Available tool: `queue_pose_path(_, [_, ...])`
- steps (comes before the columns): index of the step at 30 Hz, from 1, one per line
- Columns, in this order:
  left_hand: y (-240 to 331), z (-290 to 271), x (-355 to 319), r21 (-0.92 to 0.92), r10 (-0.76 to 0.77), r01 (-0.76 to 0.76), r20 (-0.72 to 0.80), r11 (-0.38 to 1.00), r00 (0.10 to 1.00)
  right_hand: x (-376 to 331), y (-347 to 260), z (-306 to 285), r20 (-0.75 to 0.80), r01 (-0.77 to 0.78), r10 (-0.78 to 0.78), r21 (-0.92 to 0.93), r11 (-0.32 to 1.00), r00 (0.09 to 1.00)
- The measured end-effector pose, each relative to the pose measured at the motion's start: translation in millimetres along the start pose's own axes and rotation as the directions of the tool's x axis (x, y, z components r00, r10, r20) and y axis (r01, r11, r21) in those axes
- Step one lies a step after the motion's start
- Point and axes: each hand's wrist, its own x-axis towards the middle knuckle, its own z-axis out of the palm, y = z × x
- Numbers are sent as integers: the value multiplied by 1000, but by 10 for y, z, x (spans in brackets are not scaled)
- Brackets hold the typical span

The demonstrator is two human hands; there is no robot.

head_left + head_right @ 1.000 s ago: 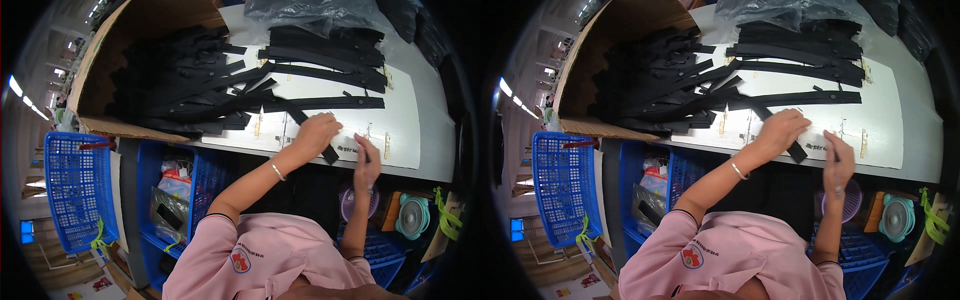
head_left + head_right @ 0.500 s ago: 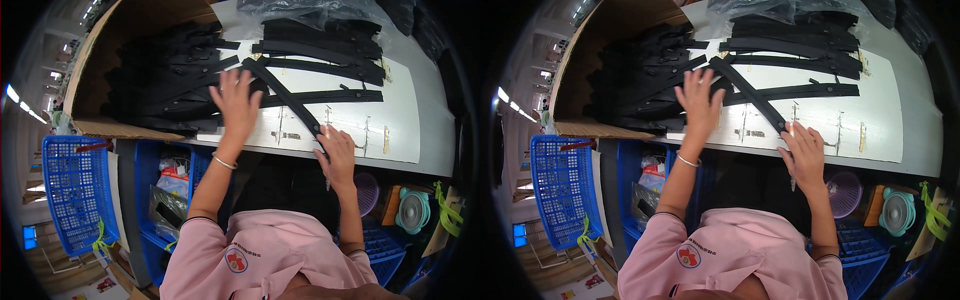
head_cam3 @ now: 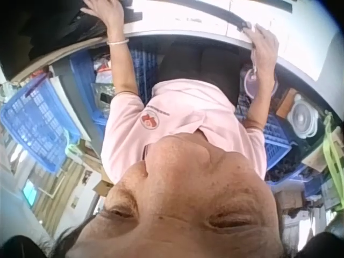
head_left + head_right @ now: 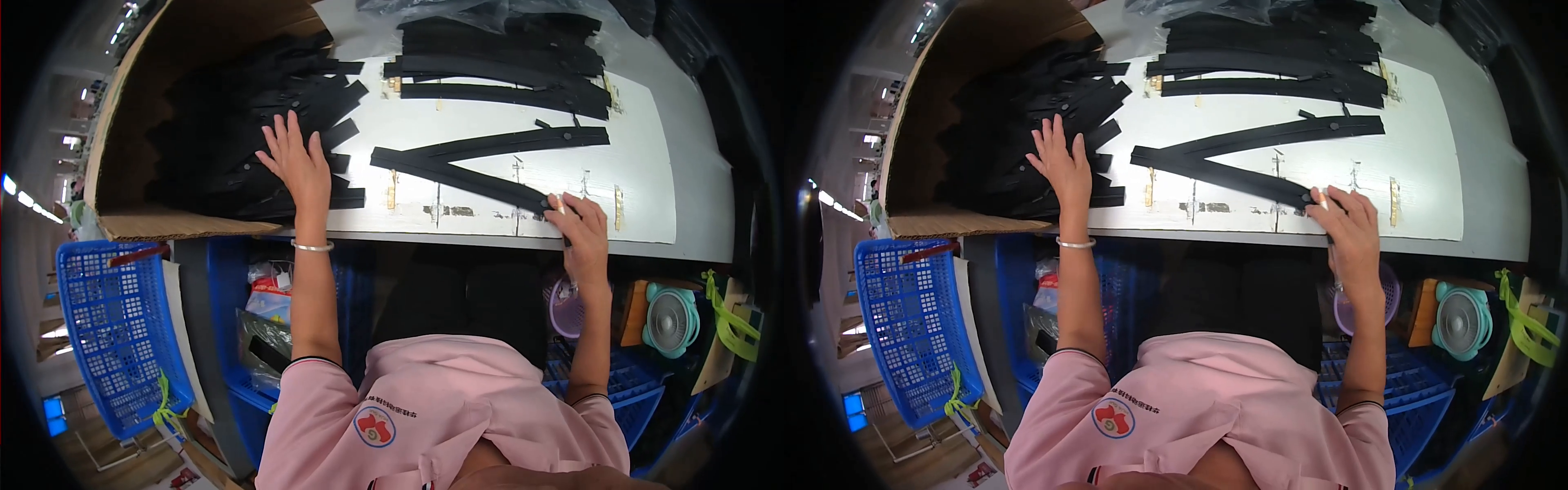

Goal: Mark and measure black zippers using a template and pen.

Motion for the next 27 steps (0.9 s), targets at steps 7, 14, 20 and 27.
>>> queue_pose_path(7, [1332,-510,-858,-371,355,-199,418,907,836,-106,227,-197,33,-60,62,-54,997,998])
queue_pose_path(14, [1524,-588,-1124,-401,348,-150,483,904,804,-297,418,-253,-17,-138,137,-84,987,990])
queue_pose_path(20, [1441,-552,-1168,-328,341,-196,478,924,809,-331,390,-303,-39,-184,181,-101,978,983])
queue_pose_path(27, [1245,-600,-1228,-231,272,-169,550,958,790,-409,294,-127,-186,-214,175,-219,952,967])
